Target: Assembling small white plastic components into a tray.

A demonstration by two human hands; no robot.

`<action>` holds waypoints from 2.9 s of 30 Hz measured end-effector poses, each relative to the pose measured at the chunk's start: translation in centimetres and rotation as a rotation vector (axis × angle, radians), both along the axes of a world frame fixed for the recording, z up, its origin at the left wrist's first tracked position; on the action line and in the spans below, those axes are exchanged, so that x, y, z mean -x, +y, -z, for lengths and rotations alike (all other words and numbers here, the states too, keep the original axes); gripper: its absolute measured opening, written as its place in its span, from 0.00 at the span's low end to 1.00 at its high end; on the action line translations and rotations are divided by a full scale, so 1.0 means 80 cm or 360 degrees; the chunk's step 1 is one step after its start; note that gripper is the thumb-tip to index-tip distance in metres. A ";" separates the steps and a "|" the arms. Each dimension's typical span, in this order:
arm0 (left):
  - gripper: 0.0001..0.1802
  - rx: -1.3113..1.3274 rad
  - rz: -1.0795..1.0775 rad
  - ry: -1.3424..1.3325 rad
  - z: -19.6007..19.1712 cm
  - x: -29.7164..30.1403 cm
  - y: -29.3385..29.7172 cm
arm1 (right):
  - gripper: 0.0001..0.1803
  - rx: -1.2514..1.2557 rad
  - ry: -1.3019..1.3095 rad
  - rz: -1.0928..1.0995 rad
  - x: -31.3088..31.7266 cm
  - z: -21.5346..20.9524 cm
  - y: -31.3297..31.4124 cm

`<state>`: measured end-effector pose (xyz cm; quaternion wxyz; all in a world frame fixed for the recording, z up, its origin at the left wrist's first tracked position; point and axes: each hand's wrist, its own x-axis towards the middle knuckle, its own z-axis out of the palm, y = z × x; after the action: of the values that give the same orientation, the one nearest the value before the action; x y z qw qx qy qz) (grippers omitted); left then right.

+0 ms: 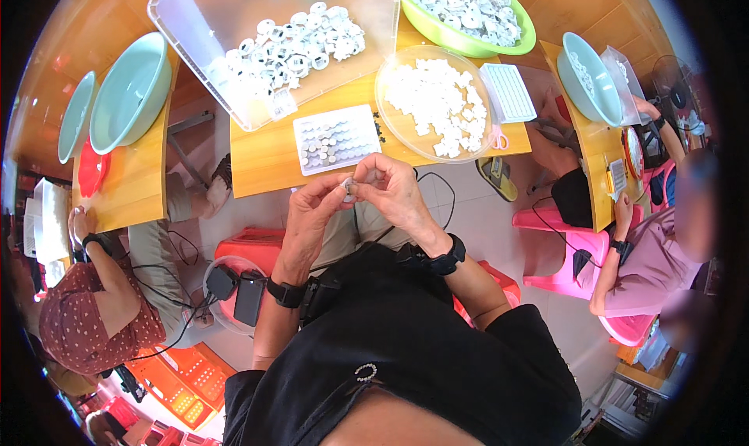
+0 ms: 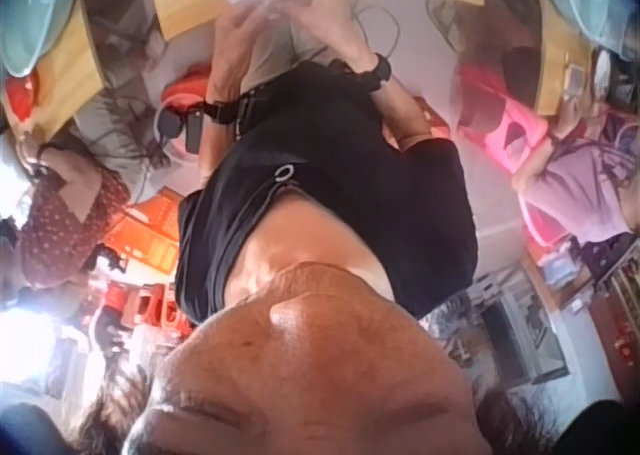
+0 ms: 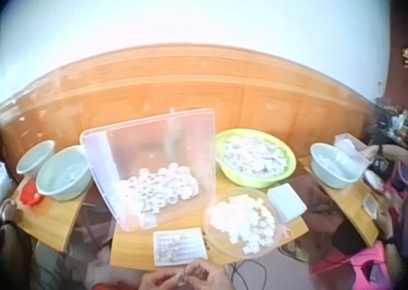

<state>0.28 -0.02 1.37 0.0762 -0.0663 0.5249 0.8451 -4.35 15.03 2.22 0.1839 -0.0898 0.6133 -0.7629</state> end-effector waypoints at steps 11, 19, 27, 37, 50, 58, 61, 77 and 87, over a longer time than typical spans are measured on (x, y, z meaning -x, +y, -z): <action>0.14 -0.0312 0.0050 -0.0132 0.009 -0.004 0.005 | 0.05 -0.1676 0.0538 0.0486 0.075 -0.024 0.128; 0.13 -0.0381 0.0045 -0.0149 0.014 -0.006 0.001 | 0.06 -0.2083 0.0516 0.0197 0.090 -0.012 0.122; 0.14 -0.0416 0.0020 -0.0224 0.014 -0.009 0.000 | 0.04 -0.1155 0.0272 0.0371 0.093 -0.008 0.122; 0.16 -0.0500 0.0071 -0.0245 0.014 -0.003 0.001 | 0.09 -0.0504 0.0326 -0.0075 0.042 -0.039 0.064; 0.15 -0.0623 0.0089 -0.0167 0.015 -0.007 -0.002 | 0.10 -0.0717 0.1027 -0.0242 0.002 -0.052 0.012; 0.15 -0.0604 0.0118 -0.0152 0.017 -0.006 -0.001 | 0.10 -0.0727 0.1048 -0.0230 0.004 -0.055 0.012; 0.15 -0.0585 0.0120 -0.0163 0.017 -0.007 0.000 | 0.10 -0.0741 0.1076 -0.0251 0.007 -0.052 0.014; 0.14 -0.0544 0.0142 -0.0181 0.015 -0.004 0.004 | 0.08 -0.0863 0.1009 -0.0237 0.003 -0.056 0.015; 0.10 -0.0234 -0.0038 -0.0099 0.003 0.001 0.003 | 0.07 -0.0792 0.0896 -0.0022 -0.003 -0.036 0.010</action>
<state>0.19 0.24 1.10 0.0870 -0.0930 0.4580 0.8798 -4.11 15.83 5.11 0.0296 -0.2528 0.8058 -0.5347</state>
